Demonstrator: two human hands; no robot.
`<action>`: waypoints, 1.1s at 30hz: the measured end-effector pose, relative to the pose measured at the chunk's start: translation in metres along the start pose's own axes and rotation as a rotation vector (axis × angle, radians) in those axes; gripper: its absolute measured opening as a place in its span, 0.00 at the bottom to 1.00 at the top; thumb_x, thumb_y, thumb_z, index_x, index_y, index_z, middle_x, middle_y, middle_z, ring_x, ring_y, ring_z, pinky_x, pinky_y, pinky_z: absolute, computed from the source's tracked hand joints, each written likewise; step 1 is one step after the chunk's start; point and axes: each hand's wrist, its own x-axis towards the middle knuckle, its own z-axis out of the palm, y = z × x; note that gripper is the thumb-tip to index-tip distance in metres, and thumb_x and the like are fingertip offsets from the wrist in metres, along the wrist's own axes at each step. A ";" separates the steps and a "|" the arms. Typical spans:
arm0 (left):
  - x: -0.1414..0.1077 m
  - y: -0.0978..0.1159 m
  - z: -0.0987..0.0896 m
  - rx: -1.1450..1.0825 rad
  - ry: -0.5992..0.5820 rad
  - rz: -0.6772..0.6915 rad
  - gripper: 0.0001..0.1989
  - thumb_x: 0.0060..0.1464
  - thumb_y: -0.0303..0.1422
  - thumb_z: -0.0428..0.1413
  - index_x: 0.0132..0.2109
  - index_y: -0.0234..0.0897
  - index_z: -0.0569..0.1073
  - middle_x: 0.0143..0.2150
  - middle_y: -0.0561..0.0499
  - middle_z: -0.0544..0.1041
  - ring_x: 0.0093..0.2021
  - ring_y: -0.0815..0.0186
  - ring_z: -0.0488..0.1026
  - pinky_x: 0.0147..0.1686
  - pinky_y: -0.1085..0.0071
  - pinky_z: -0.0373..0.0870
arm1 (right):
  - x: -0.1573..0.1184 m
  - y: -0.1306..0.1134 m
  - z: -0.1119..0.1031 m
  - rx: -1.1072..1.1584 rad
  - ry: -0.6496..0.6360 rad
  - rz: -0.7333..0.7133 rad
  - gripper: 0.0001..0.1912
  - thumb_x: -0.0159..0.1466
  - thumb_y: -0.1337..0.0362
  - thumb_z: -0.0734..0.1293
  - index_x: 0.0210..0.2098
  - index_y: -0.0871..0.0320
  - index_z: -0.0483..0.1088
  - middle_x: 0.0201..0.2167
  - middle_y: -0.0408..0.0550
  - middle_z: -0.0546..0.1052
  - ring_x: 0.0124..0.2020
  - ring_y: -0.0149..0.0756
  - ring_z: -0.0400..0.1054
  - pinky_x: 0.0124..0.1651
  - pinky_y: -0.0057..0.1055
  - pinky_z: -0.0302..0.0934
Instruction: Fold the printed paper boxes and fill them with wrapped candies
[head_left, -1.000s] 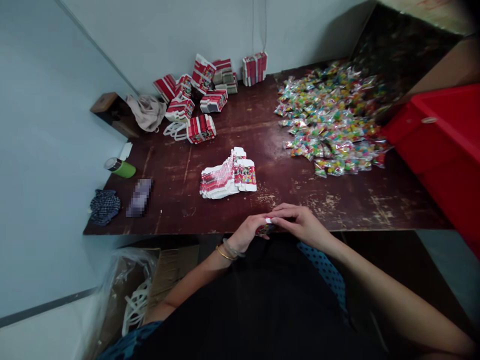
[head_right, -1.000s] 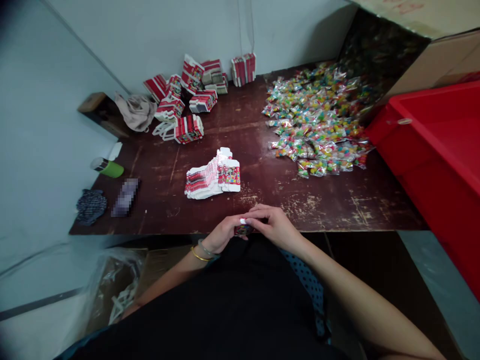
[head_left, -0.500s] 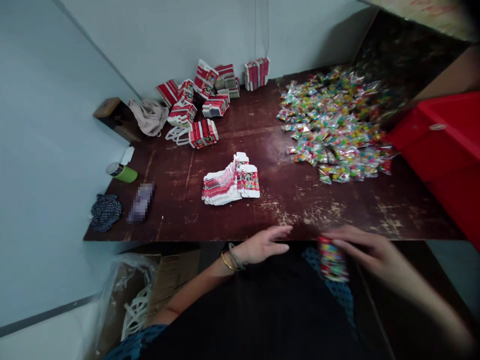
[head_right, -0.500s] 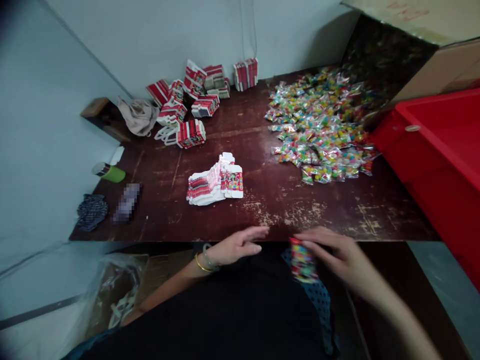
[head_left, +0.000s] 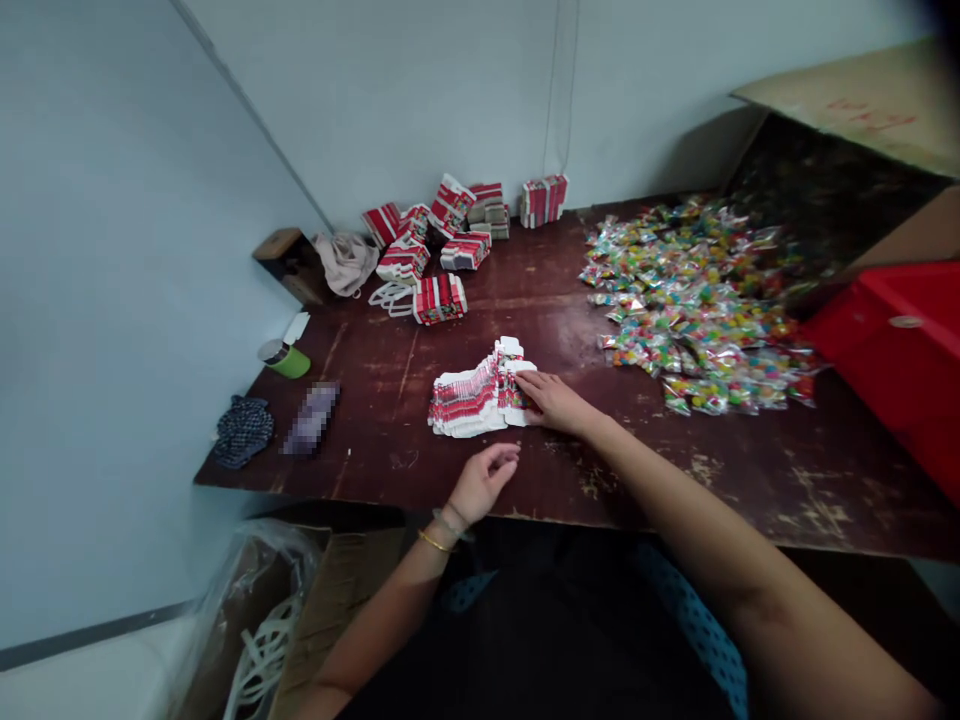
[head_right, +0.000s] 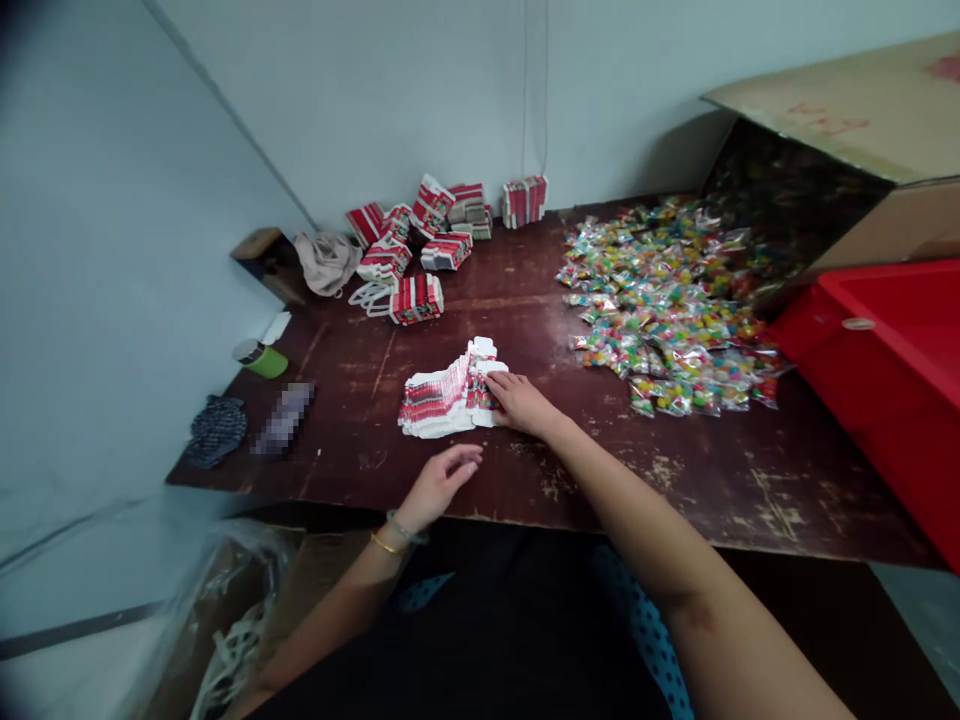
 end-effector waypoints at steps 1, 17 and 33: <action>-0.004 -0.003 0.001 -0.058 -0.025 -0.040 0.14 0.56 0.35 0.56 0.48 0.33 0.75 0.43 0.44 0.78 0.44 0.63 0.74 0.46 0.66 0.70 | 0.000 0.003 0.001 -0.010 -0.006 -0.008 0.29 0.58 0.70 0.68 0.59 0.66 0.64 0.59 0.65 0.67 0.59 0.55 0.62 0.59 0.49 0.58; -0.009 -0.002 0.058 -0.662 -0.296 -0.386 0.11 0.40 0.27 0.61 0.35 0.32 0.74 0.26 0.51 0.76 0.29 0.67 0.73 0.34 0.70 0.67 | -0.139 -0.089 -0.009 0.275 0.345 0.123 0.15 0.65 0.64 0.66 0.51 0.52 0.73 0.56 0.53 0.72 0.59 0.50 0.60 0.58 0.52 0.59; -0.038 0.002 0.080 -0.223 -0.158 -0.150 0.19 0.46 0.43 0.64 0.37 0.33 0.70 0.30 0.53 0.72 0.30 0.69 0.68 0.32 0.73 0.65 | -0.179 -0.096 -0.019 0.963 0.118 0.413 0.12 0.66 0.57 0.64 0.46 0.54 0.69 0.42 0.48 0.75 0.45 0.40 0.71 0.52 0.39 0.63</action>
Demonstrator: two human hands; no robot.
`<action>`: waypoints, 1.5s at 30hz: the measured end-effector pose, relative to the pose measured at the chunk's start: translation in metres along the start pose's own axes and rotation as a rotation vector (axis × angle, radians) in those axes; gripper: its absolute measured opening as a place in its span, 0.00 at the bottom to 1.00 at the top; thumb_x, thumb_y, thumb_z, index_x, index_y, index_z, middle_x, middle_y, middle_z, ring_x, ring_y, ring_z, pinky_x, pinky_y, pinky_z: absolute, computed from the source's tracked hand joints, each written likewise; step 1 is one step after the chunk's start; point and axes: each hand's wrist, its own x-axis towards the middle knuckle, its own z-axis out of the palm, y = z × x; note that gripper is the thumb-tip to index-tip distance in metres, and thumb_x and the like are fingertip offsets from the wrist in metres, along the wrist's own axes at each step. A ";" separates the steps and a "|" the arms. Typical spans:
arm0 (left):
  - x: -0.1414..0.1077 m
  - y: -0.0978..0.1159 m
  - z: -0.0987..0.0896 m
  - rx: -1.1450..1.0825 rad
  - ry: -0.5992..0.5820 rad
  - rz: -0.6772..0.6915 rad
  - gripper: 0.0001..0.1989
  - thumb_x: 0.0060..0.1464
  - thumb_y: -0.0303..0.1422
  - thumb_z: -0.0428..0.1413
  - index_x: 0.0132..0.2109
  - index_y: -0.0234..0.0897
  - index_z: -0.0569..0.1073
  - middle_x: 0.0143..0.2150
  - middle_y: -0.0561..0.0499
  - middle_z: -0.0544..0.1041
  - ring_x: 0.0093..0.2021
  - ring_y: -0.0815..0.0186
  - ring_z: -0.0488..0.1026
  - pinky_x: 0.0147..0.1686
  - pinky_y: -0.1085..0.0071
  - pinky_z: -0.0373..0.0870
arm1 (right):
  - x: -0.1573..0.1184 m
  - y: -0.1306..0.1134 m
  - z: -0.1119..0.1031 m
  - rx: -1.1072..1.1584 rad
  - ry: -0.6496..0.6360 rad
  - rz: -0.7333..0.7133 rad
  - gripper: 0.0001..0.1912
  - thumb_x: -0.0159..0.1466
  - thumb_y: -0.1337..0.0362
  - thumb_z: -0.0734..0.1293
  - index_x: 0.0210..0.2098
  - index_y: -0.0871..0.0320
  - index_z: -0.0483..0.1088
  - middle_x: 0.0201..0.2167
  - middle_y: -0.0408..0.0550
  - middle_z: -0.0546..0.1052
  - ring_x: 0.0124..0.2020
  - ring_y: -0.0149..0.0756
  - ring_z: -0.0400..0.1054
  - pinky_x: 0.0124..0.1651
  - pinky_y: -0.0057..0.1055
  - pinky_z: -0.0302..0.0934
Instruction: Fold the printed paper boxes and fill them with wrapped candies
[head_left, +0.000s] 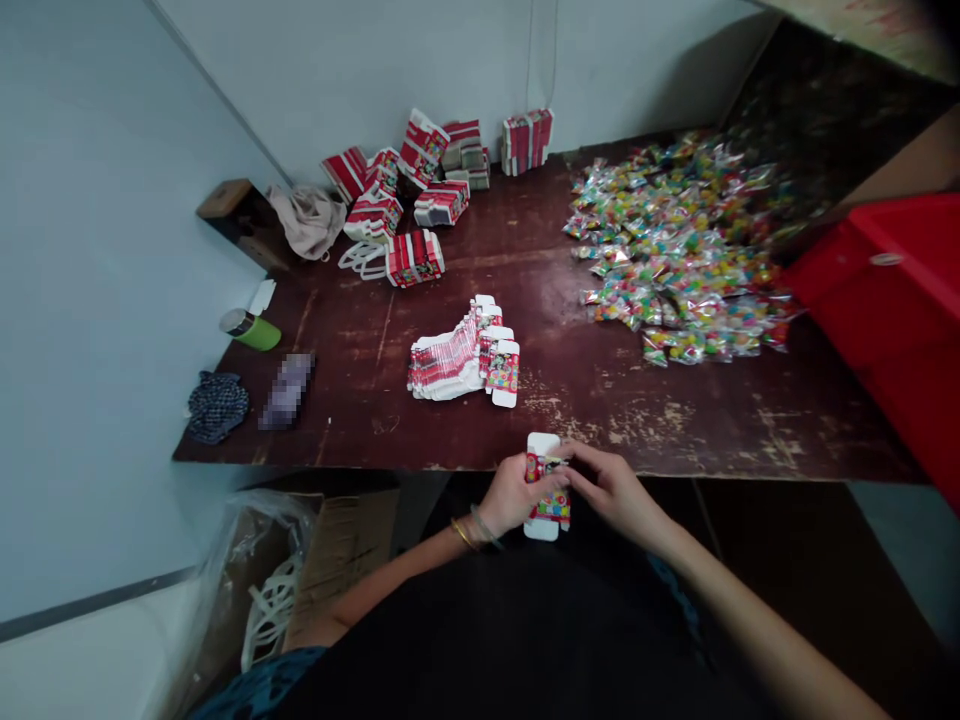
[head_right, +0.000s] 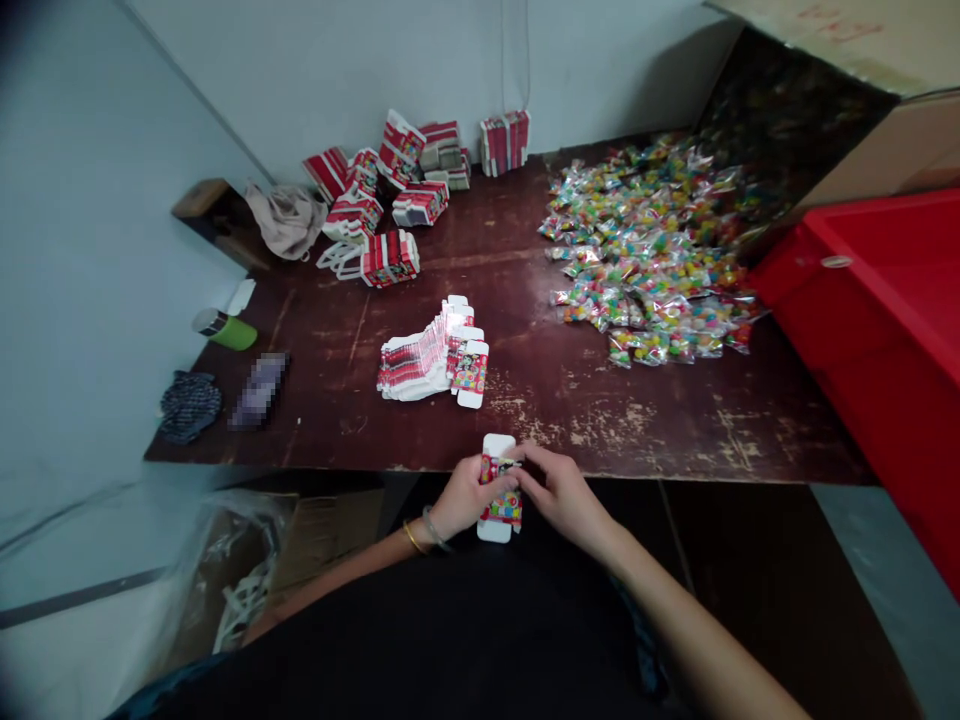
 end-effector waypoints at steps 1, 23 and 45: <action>-0.002 -0.003 0.002 -0.007 0.065 0.045 0.20 0.48 0.42 0.63 0.42 0.34 0.69 0.32 0.52 0.73 0.32 0.68 0.70 0.34 0.73 0.66 | -0.005 0.004 0.005 0.026 0.080 0.027 0.15 0.65 0.57 0.65 0.50 0.53 0.65 0.43 0.48 0.75 0.46 0.40 0.71 0.51 0.39 0.64; -0.023 -0.011 -0.003 -0.328 -0.150 -0.181 0.21 0.50 0.30 0.54 0.53 0.36 0.72 0.41 0.49 0.76 0.44 0.63 0.71 0.49 0.67 0.64 | -0.011 -0.007 0.019 -0.001 -0.069 0.025 0.18 0.67 0.56 0.62 0.30 0.58 0.78 0.34 0.49 0.77 0.37 0.36 0.71 0.42 0.32 0.66; -0.024 0.034 -0.072 0.629 -0.434 -0.126 0.23 0.44 0.29 0.60 0.51 0.35 0.75 0.36 0.51 0.77 0.34 0.67 0.71 0.37 0.73 0.65 | 0.173 0.031 -0.133 -1.107 0.462 -0.120 0.22 0.66 0.63 0.60 0.57 0.68 0.66 0.58 0.69 0.66 0.61 0.62 0.53 0.59 0.62 0.45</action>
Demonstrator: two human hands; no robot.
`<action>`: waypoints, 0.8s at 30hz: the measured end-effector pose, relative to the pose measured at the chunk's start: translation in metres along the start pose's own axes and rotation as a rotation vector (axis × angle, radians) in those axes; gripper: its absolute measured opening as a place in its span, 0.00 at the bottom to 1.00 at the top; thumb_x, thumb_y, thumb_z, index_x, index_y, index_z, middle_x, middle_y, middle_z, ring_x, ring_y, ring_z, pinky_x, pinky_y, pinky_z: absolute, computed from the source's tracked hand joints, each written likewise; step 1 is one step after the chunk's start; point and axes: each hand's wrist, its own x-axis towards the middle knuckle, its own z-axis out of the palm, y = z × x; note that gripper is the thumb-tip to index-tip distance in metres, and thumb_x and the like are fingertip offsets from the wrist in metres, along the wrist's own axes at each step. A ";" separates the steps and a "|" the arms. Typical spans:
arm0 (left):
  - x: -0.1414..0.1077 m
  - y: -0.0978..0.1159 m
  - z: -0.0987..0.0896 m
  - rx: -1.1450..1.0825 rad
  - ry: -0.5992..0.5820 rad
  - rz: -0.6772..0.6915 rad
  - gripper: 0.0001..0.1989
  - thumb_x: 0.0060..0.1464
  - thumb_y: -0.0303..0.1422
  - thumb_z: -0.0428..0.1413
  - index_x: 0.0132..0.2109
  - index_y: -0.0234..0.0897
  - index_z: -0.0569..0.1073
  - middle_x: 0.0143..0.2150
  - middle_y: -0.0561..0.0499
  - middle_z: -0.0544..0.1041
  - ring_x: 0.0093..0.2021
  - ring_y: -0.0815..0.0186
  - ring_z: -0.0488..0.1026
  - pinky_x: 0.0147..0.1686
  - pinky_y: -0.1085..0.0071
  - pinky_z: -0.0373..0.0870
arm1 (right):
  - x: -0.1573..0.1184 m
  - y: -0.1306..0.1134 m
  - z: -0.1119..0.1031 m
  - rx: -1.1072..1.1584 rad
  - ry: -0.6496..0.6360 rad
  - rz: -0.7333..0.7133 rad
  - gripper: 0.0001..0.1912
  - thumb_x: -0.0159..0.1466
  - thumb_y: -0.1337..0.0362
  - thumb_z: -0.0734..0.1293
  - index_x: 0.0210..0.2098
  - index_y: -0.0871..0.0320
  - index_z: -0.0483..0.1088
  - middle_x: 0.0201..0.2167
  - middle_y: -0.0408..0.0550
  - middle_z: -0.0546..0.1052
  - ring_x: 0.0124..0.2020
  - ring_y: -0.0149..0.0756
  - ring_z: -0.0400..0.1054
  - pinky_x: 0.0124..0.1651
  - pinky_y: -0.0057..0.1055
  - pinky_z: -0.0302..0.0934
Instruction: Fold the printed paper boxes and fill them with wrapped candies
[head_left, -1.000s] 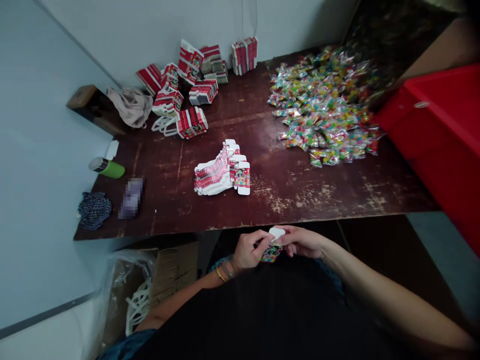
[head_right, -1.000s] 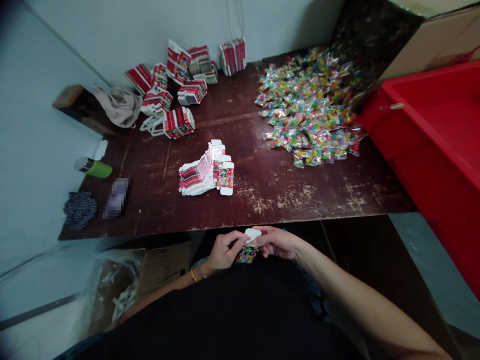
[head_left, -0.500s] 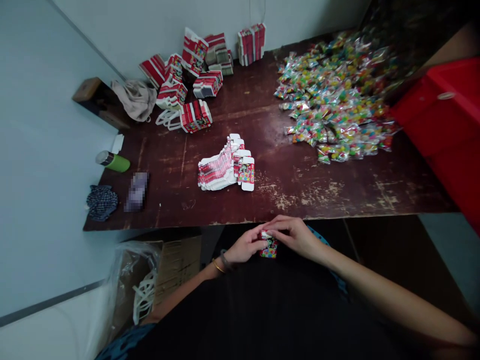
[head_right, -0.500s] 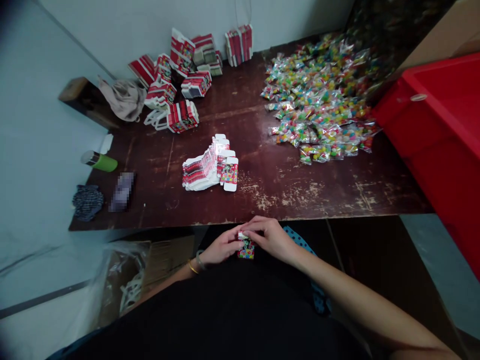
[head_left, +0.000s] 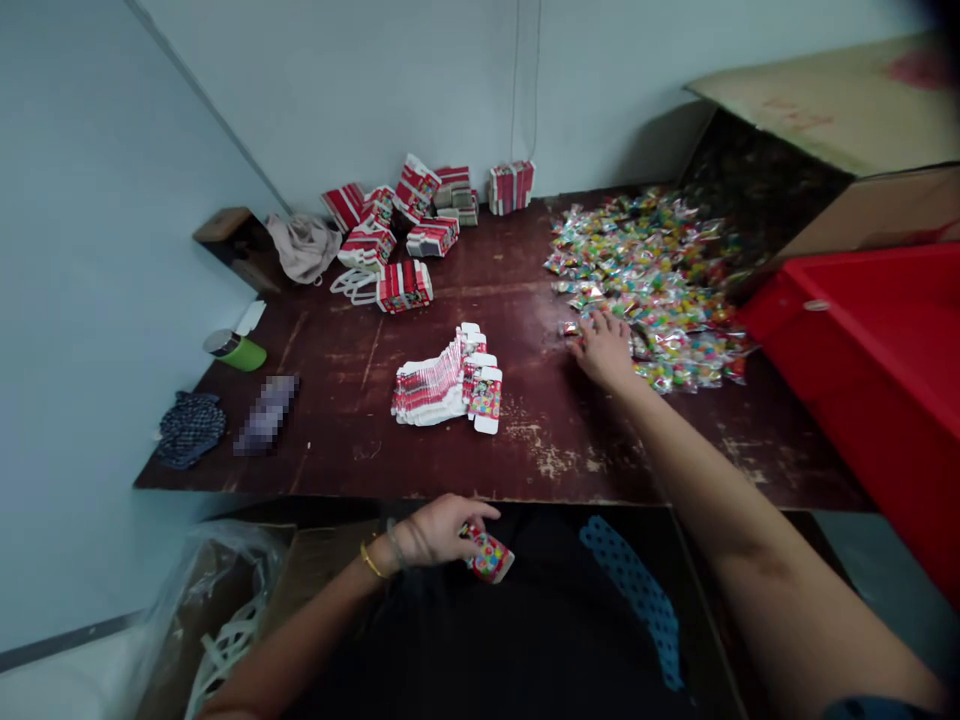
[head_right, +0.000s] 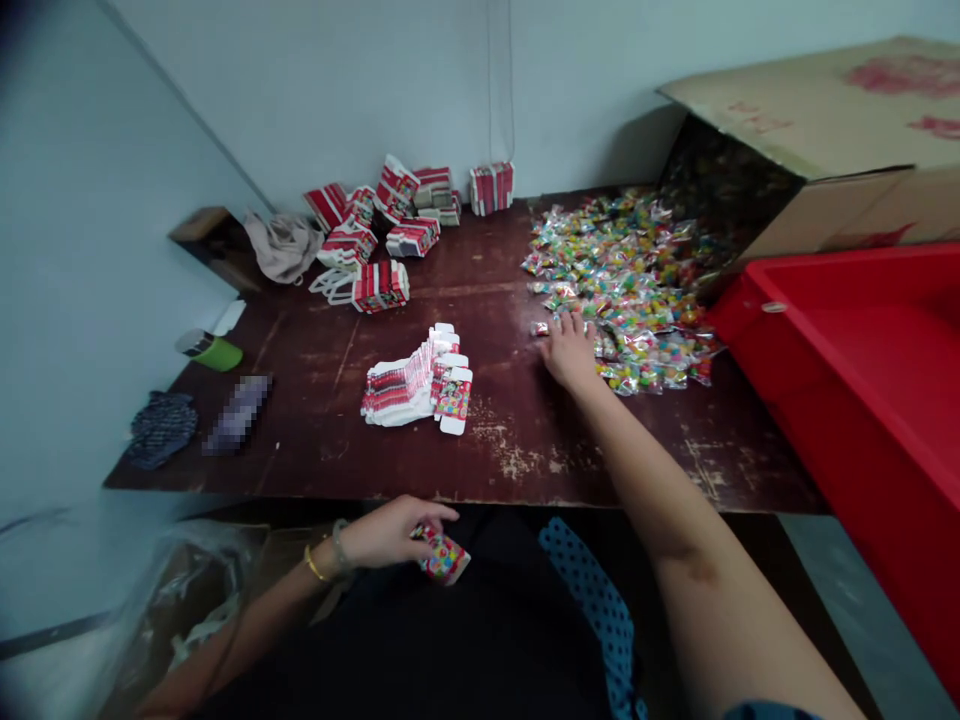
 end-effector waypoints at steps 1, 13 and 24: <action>-0.005 -0.002 -0.005 0.061 -0.043 -0.035 0.21 0.43 0.30 0.62 0.47 0.35 0.76 0.34 0.53 0.77 0.31 0.68 0.70 0.33 0.74 0.63 | 0.001 0.003 0.007 -0.064 -0.023 -0.006 0.23 0.67 0.62 0.60 0.58 0.68 0.65 0.59 0.69 0.65 0.63 0.62 0.51 0.60 0.63 0.41; 0.032 0.001 0.006 -0.850 0.185 0.072 0.26 0.52 0.41 0.60 0.53 0.35 0.63 0.48 0.39 0.74 0.38 0.60 0.77 0.28 0.70 0.75 | -0.207 -0.074 0.003 0.093 -0.126 -0.169 0.39 0.63 0.48 0.64 0.66 0.65 0.54 0.64 0.66 0.60 0.63 0.59 0.54 0.62 0.57 0.49; 0.058 0.016 0.043 -0.582 0.196 0.129 0.22 0.52 0.32 0.57 0.54 0.34 0.64 0.40 0.47 0.72 0.34 0.66 0.72 0.22 0.77 0.70 | -0.179 -0.108 -0.053 1.007 -0.085 0.189 0.07 0.66 0.60 0.64 0.43 0.52 0.65 0.38 0.46 0.77 0.37 0.37 0.73 0.39 0.32 0.69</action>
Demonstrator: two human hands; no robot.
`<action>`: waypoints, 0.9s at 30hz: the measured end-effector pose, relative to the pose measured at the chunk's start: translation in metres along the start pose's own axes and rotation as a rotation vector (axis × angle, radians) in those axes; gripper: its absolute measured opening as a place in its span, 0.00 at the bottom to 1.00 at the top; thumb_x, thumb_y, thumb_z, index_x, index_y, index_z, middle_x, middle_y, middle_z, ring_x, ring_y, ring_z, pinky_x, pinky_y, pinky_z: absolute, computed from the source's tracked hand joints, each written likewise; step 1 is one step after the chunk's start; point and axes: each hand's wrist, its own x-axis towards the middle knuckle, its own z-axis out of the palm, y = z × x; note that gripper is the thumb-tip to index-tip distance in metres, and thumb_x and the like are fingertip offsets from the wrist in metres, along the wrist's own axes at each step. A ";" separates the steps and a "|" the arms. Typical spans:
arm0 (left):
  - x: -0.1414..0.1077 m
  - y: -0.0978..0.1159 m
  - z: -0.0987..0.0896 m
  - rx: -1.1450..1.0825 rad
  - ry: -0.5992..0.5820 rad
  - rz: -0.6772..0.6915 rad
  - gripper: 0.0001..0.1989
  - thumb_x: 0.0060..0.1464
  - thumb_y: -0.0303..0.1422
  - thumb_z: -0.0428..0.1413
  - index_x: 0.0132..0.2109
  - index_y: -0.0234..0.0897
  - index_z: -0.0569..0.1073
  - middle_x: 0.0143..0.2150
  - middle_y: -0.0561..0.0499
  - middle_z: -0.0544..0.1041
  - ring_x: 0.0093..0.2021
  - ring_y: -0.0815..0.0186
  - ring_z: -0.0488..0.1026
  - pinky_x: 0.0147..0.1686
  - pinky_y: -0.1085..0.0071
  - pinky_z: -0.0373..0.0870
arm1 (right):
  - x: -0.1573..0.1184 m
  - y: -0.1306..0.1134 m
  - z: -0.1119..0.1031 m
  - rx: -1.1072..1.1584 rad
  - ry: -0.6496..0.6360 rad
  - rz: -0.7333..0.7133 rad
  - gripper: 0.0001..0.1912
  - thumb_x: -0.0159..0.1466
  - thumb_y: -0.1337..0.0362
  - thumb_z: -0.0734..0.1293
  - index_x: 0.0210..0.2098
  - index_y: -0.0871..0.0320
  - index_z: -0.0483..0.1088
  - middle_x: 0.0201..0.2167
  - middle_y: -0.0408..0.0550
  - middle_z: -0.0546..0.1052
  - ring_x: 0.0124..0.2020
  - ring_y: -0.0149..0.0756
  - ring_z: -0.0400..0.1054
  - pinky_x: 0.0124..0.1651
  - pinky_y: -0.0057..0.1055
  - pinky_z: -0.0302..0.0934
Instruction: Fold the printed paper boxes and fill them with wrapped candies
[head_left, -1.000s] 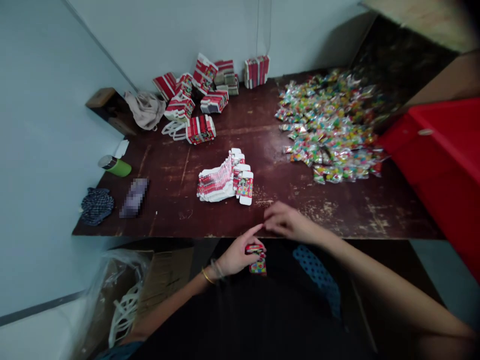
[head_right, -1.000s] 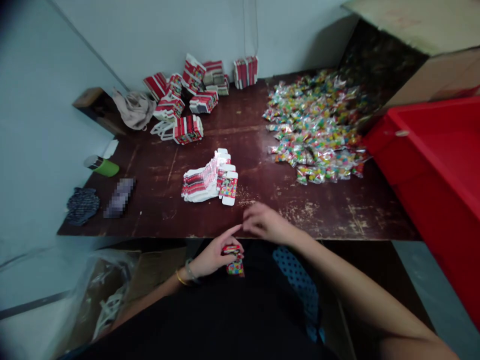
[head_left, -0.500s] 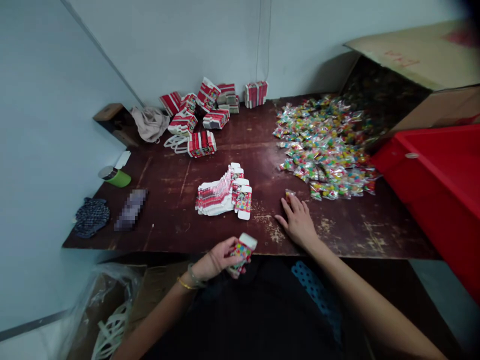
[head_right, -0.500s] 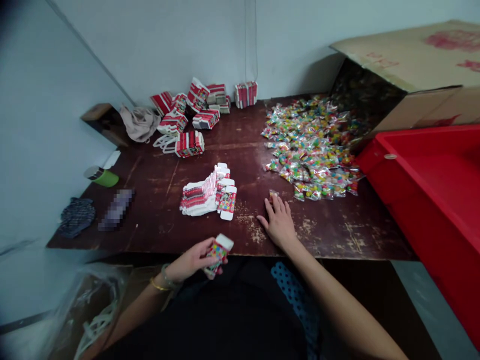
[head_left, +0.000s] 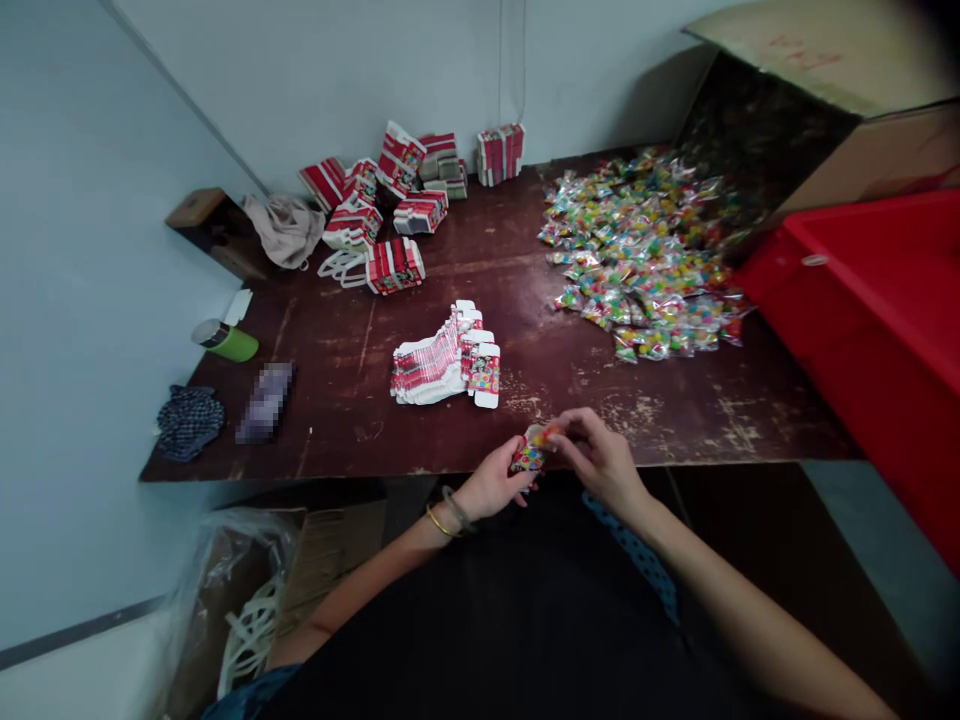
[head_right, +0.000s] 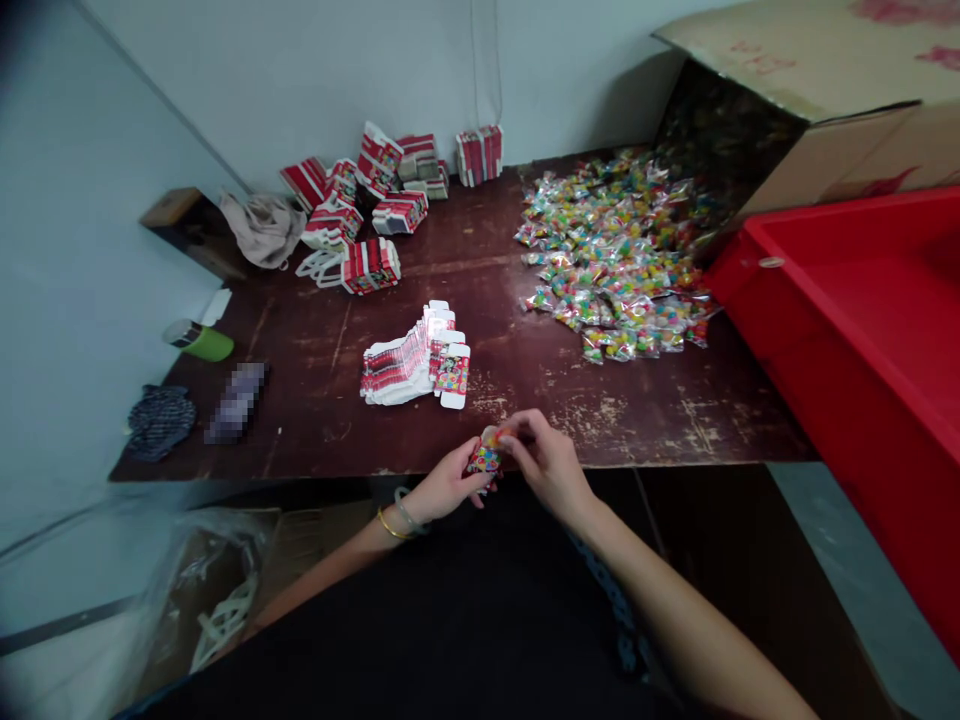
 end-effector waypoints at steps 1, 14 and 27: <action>-0.002 0.001 0.003 0.025 -0.001 0.005 0.21 0.52 0.32 0.56 0.53 0.34 0.65 0.39 0.48 0.72 0.34 0.66 0.72 0.22 0.77 0.70 | 0.009 -0.003 -0.001 -0.034 0.017 -0.012 0.06 0.66 0.60 0.65 0.41 0.53 0.66 0.36 0.46 0.76 0.35 0.36 0.73 0.38 0.31 0.68; -0.001 0.010 -0.002 -0.233 0.115 -0.018 0.33 0.57 0.56 0.43 0.46 0.28 0.73 0.34 0.43 0.76 0.32 0.61 0.74 0.21 0.73 0.68 | 0.001 0.013 0.008 0.600 -0.066 0.400 0.11 0.59 0.58 0.71 0.40 0.54 0.73 0.35 0.44 0.75 0.33 0.32 0.71 0.40 0.32 0.70; 0.000 0.033 -0.009 -0.129 0.028 0.052 0.17 0.51 0.38 0.51 0.44 0.33 0.75 0.40 0.47 0.74 0.39 0.63 0.70 0.31 0.73 0.69 | 0.018 -0.009 0.001 0.404 -0.242 0.304 0.10 0.59 0.59 0.70 0.39 0.56 0.73 0.36 0.45 0.76 0.34 0.34 0.72 0.40 0.33 0.71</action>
